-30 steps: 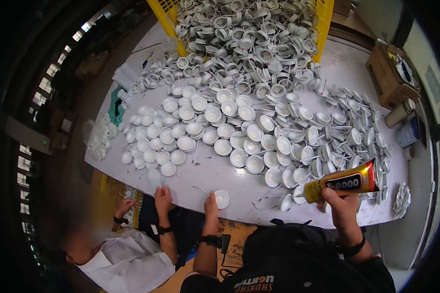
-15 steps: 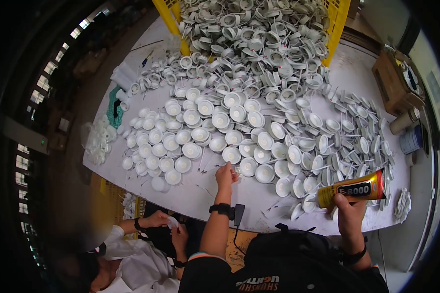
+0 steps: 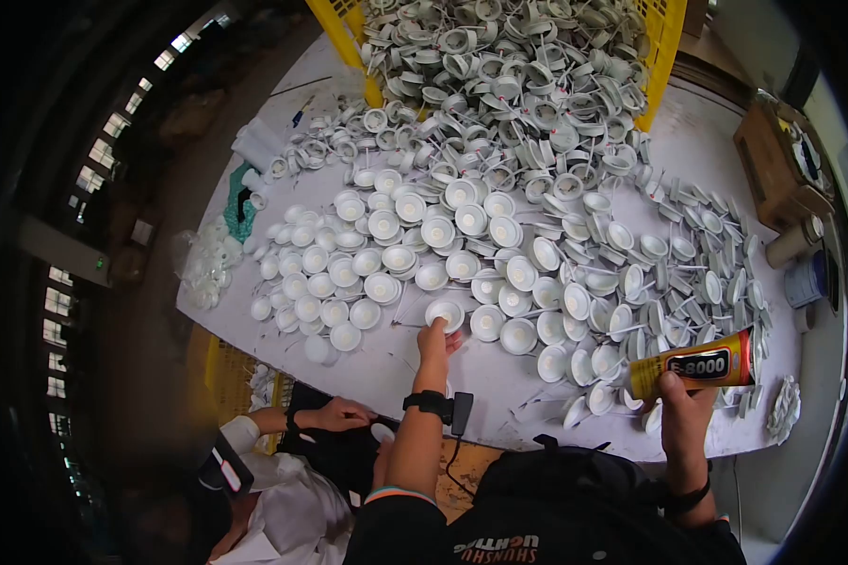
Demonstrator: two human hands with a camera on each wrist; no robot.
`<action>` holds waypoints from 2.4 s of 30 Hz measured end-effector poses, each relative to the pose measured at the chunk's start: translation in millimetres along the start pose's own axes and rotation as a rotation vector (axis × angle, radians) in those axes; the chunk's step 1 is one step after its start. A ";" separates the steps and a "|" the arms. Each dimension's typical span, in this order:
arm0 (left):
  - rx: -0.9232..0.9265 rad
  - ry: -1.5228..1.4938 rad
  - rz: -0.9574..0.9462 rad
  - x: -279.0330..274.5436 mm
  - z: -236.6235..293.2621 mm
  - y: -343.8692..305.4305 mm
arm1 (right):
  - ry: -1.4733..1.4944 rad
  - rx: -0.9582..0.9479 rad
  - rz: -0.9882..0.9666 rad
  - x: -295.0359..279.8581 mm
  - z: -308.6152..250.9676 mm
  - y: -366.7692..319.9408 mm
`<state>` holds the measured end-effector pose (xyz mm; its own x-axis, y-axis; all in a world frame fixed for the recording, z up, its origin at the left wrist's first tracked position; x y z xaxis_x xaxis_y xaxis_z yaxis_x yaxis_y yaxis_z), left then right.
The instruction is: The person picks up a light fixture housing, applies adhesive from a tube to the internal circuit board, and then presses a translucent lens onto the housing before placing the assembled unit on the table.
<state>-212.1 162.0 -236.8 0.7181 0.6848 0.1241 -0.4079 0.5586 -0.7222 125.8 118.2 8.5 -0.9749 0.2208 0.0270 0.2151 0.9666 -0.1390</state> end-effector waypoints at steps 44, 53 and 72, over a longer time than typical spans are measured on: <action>-0.588 -0.462 -1.312 144.0 -47.2 -336.1 | -0.441 -0.567 -0.231 -53.2 -72.3 -29.5; -0.432 -0.288 -1.263 143.2 -47.1 -333.7 | -0.433 -0.544 -0.262 -53.2 -74.8 -30.9; -0.492 -0.328 -1.272 144.7 -43.9 -333.7 | -0.822 -0.608 -0.522 -28.9 -99.3 -28.5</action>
<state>52.7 54.1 -7.7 0.2508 -0.0448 0.9670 0.6997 0.6987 -0.1491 153.5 97.2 109.9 -0.6474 -0.1607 -0.7450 -0.4527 0.8675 0.2063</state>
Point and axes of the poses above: each hand's wrist, its own y-axis towards the middle knuckle, its own x-axis out of the palm, z = x × y, the point moved 6 cm from there along y, towards the middle knuckle, and after that the axes turned 8 degrees about -y, right-handed, at the moved point
